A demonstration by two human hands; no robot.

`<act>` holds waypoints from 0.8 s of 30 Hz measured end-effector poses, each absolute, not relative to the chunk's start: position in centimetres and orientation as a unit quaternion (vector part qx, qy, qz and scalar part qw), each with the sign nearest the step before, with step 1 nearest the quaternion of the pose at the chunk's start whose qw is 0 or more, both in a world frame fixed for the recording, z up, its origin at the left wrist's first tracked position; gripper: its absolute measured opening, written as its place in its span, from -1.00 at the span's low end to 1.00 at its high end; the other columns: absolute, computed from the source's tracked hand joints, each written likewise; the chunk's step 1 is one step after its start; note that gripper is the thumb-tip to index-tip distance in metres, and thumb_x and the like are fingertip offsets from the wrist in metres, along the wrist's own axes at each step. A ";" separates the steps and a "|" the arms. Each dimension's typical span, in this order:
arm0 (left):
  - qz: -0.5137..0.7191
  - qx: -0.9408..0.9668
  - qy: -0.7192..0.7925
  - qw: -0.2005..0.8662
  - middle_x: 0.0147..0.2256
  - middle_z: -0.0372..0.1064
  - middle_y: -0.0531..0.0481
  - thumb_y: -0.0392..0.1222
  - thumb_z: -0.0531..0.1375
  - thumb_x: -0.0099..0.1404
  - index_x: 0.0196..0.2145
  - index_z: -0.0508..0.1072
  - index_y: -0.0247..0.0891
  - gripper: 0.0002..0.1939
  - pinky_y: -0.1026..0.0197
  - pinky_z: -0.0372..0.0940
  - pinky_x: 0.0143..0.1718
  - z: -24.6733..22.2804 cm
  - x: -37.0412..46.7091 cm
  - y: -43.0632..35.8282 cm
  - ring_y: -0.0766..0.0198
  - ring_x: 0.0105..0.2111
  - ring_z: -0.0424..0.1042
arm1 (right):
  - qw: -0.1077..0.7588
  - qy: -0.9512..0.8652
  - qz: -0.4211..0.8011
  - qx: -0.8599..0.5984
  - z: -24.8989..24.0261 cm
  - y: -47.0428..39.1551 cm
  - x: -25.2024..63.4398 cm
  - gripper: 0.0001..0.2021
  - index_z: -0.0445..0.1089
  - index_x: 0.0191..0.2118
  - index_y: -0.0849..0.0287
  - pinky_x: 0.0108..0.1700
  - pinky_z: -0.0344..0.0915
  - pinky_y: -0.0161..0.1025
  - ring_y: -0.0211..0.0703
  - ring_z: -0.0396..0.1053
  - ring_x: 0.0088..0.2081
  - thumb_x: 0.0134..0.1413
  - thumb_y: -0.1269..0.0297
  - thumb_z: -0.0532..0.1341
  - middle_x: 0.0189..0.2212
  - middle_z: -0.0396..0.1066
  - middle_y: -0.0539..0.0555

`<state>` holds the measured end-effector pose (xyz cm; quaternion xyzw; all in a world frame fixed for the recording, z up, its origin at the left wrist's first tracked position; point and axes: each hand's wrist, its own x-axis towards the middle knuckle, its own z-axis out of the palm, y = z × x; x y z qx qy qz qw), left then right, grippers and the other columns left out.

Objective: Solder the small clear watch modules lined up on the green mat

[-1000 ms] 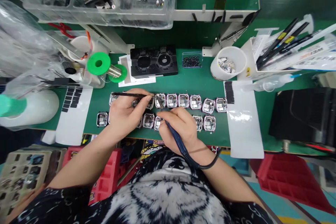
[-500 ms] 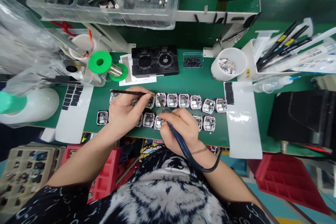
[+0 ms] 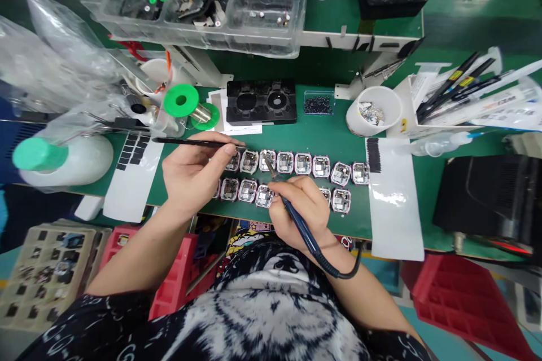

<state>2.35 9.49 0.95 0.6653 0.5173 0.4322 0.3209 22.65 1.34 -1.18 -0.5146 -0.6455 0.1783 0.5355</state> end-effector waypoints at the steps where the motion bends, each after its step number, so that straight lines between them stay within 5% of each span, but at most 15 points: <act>1: 0.436 0.661 0.523 0.315 -0.17 0.58 -0.01 -0.10 0.27 0.44 -0.11 0.54 -0.15 -0.86 0.13 0.51 -0.11 1.0 2.1 9.4 0.26 -0.22 0.58 | 0.535 -0.645 0.176 -0.517 -1.2 1.3 22.6 -0.72 0.53 -0.05 0.05 -0.23 0.55 -0.13 -0.16 0.49 -0.28 0.14 0.45 0.26 -0.31 0.48 0.02; 24: 0.506 0.668 0.486 0.248 -0.20 0.57 -0.04 -0.23 0.23 0.45 -0.11 0.53 -0.23 -0.89 0.17 0.50 -0.09 -0.2 1.9 4.1 0.30 -0.18 0.55 | 0.496 -0.641 0.054 -0.583 -0.5 0.1 25.1 -0.71 0.60 -0.07 0.13 -0.04 0.45 -0.03 -0.05 0.52 -0.23 0.07 0.47 0.31 -0.29 0.57 0.06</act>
